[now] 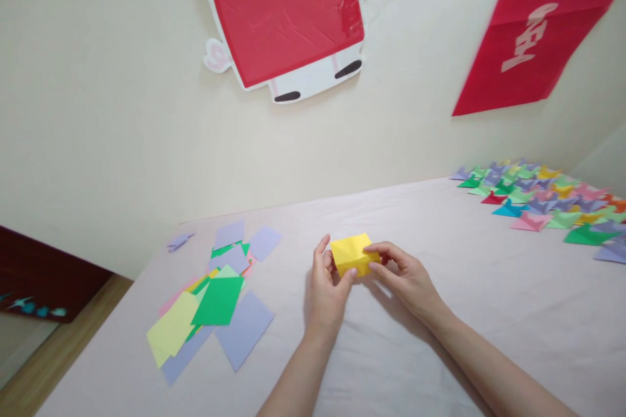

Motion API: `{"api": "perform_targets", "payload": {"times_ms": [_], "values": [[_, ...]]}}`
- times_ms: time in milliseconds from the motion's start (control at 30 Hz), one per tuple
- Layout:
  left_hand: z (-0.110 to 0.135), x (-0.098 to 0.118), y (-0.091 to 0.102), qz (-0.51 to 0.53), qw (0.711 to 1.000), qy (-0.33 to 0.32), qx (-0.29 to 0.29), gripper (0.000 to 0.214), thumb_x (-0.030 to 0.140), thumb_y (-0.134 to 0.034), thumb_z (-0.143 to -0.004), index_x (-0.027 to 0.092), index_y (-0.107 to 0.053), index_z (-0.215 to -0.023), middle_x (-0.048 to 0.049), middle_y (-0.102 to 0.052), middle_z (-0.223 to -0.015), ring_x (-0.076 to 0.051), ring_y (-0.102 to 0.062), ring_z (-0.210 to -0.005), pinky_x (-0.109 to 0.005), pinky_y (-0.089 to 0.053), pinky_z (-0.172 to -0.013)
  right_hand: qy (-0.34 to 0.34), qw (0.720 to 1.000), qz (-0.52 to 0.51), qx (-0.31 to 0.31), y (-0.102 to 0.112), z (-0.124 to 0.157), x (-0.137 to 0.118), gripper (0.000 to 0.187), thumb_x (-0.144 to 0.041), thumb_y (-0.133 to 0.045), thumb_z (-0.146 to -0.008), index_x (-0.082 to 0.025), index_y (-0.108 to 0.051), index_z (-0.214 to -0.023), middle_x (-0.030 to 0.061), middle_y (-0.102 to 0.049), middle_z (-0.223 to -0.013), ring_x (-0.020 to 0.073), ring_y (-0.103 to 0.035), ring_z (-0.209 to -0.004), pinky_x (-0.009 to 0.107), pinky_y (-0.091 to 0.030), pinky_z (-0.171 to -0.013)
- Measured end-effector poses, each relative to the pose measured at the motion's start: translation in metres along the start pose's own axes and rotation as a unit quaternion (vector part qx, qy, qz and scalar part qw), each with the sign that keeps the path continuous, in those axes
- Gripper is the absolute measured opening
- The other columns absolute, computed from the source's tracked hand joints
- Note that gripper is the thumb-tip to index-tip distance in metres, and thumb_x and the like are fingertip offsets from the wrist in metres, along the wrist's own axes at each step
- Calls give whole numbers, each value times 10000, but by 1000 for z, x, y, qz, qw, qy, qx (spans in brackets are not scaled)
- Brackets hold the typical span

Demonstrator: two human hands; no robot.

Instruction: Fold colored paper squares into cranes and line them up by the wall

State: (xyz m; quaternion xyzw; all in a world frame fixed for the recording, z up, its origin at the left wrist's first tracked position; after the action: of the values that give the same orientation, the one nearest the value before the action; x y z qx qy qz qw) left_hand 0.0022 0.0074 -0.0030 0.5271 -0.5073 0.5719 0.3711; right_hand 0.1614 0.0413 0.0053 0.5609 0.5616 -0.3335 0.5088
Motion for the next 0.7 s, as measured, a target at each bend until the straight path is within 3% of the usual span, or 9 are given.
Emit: {"api": "perform_targets", "payload": {"times_ms": [167,433,533,700], "values": [[2,-1,5,-76,995,-57,13,637,190,-626,-814,275,-393,-1402,-1,-608,-952,-162,-618,-923,-297,-479,-877,46,998,41,28,2,0,-6,125,-269,-597,-820,-229,-692,-891,47,-697,-901,220,-618,-878,328,-478,-768],[3,-7,5,-84,995,-48,-14,455,175,-614,-828,255,-550,-1271,-57,-606,-1246,-217,-568,-1135,-353,-448,-986,73,995,39,57,3,1,-5,81,-230,-596,-834,-231,-676,-846,38,-692,-895,212,-621,-885,332,-483,-807],[4,-5,1,-34,999,-27,-31,509,183,-622,-826,249,-495,-1314,-69,-605,-1277,-224,-580,-1155,-358,-463,-985,74,995,48,55,2,2,-5,102,-231,-597,-839,-232,-682,-895,37,-698,-911,209,-618,-888,332,-487,-803],[4,2,-1,43,998,9,-48,720,214,-660,-817,257,-296,-1437,-61,-681,-1146,-209,-644,-1042,-348,-492,-928,89,994,60,25,0,3,-2,159,-222,-587,-848,-245,-704,-952,48,-706,-937,217,-621,-912,351,-488,-820]]}}
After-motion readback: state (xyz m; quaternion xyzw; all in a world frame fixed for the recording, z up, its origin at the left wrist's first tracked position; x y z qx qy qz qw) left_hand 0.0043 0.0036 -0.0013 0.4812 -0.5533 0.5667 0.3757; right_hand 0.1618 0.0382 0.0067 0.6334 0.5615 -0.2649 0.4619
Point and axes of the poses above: each hand's wrist, its own z-axis away from the middle knuckle, its own y-axis out of the back of the hand, x = y × z, the point moved 2 cm from there along -z, towards the middle knuckle
